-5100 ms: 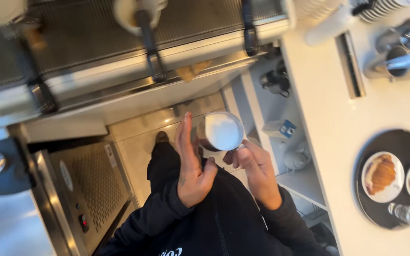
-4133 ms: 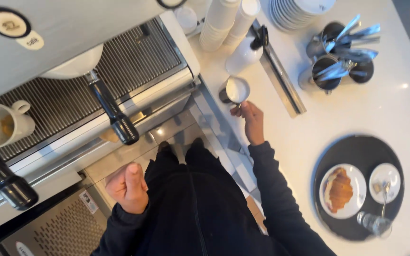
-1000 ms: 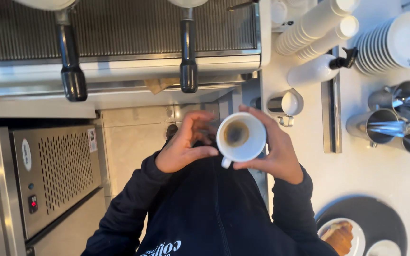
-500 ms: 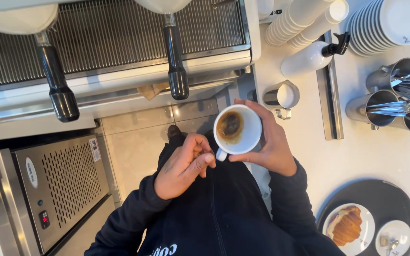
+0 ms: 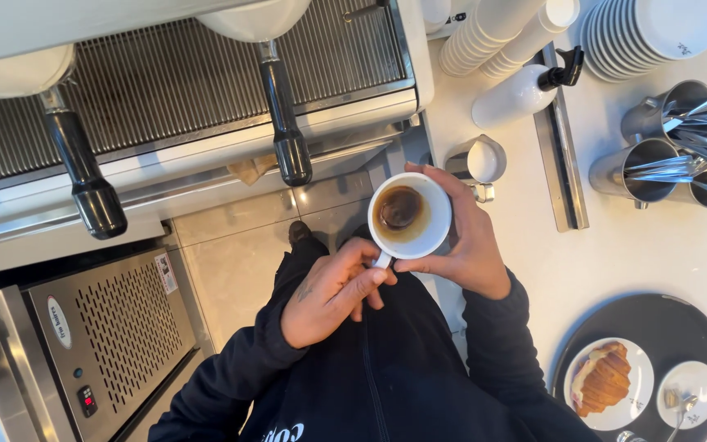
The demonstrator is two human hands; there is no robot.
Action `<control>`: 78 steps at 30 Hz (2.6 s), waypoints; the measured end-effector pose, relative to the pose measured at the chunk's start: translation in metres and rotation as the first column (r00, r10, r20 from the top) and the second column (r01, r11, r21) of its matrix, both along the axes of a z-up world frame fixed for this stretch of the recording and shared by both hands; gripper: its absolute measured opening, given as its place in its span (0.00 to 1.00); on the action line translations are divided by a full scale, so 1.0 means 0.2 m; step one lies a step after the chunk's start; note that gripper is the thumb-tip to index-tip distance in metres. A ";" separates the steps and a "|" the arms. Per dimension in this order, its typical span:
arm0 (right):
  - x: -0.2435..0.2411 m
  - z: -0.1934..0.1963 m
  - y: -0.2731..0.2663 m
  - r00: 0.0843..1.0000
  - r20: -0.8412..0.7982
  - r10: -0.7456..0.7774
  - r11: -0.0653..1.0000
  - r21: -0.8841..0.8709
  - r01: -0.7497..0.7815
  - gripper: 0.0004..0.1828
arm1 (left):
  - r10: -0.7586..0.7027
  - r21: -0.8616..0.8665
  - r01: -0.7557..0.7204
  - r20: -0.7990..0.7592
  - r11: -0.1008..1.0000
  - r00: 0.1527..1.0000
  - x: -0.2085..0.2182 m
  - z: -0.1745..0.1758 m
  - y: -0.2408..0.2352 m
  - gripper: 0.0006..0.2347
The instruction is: Pouring steamed milk to create latte art, assembling a tray with a croissant, and cleaning the espresso machine portafilter.
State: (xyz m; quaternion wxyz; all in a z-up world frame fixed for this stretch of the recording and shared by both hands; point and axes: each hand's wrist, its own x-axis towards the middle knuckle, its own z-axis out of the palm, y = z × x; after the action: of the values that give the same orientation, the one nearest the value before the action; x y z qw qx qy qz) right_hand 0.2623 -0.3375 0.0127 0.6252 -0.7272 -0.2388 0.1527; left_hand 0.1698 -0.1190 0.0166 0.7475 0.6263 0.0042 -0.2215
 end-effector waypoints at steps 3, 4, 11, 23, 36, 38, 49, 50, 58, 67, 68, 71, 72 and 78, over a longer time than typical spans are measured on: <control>0.01 -0.02 0.01 1.000 -0.010 -0.009 0.999 0.043 0.010 0.62 | 0.019 -0.079 -0.012 0.086 0.997 0.996 0.01 -0.06 -0.02 0.15; 0.00 -0.01 0.02 1.000 -0.011 -0.016 0.999 0.041 0.017 0.62 | 0.012 -0.082 -0.005 0.085 0.997 0.996 0.01 -0.07 -0.02 0.15; 0.01 -0.42 -0.16 0.802 0.138 -0.581 0.806 -0.037 0.591 0.40 | 0.040 -0.115 -0.014 0.230 0.993 0.972 0.04 -0.08 -0.01 0.15; 0.14 -1.05 -0.29 0.620 0.216 -0.755 0.625 -0.049 0.779 0.15 | 0.042 -0.082 -0.023 0.241 0.996 0.970 0.06 -0.07 0.01 0.16; 0.11 -0.27 -0.47 0.762 0.465 -0.451 0.864 0.015 0.503 0.18 | 0.136 0.034 -0.156 0.336 0.987 0.932 0.09 -0.01 0.01 0.13; 0.12 -0.16 -0.50 0.767 0.525 -0.369 0.888 -0.046 0.458 0.18 | 0.151 0.032 -0.174 0.360 0.984 0.921 0.09 0.00 0.01 0.12; 0.21 0.22 -0.47 0.750 0.658 0.069 0.887 -0.384 0.256 0.19 | 0.192 0.076 -0.252 0.452 0.965 0.871 0.06 -0.01 0.02 0.09; 0.22 0.24 -0.47 0.744 0.660 0.106 0.873 -0.419 0.248 0.19 | 0.193 0.080 -0.258 0.460 0.963 0.866 0.05 -0.01 0.02 0.09; 0.26 0.38 -0.40 0.742 0.620 0.253 0.819 -0.546 0.177 0.18 | 0.180 0.144 -0.279 0.479 0.949 0.859 0.03 0.04 0.03 0.09; 0.26 0.51 -0.35 0.765 0.503 0.402 0.704 -0.704 0.093 0.18 | 0.217 0.103 -0.297 0.470 0.949 0.855 0.03 0.01 0.04 0.10; 0.25 0.52 -0.34 0.757 0.502 0.419 0.690 -0.717 0.093 0.19 | 0.218 0.100 -0.298 0.471 0.949 0.855 0.03 0.01 0.04 0.10; 0.23 0.56 -0.35 0.735 0.506 0.452 0.674 -0.733 0.090 0.19 | 0.223 0.092 -0.300 0.474 0.949 0.852 0.03 0.01 0.04 0.10; 0.23 0.57 -0.36 0.721 0.514 0.465 0.674 -0.734 0.088 0.19 | 0.224 0.089 -0.300 0.478 0.950 0.849 0.03 0.01 0.04 0.11; 0.24 0.63 -0.38 0.678 0.596 0.431 0.620 -0.741 0.257 0.23 | 0.224 0.083 -0.298 0.480 0.951 0.848 0.03 0.02 0.05 0.11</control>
State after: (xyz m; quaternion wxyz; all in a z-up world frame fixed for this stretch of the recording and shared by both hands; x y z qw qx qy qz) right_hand 0.3093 -0.4139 0.1382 0.0873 -0.9054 -0.4145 -0.0289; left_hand 0.1753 -0.1090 0.0199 0.6991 0.7102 -0.0724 0.0399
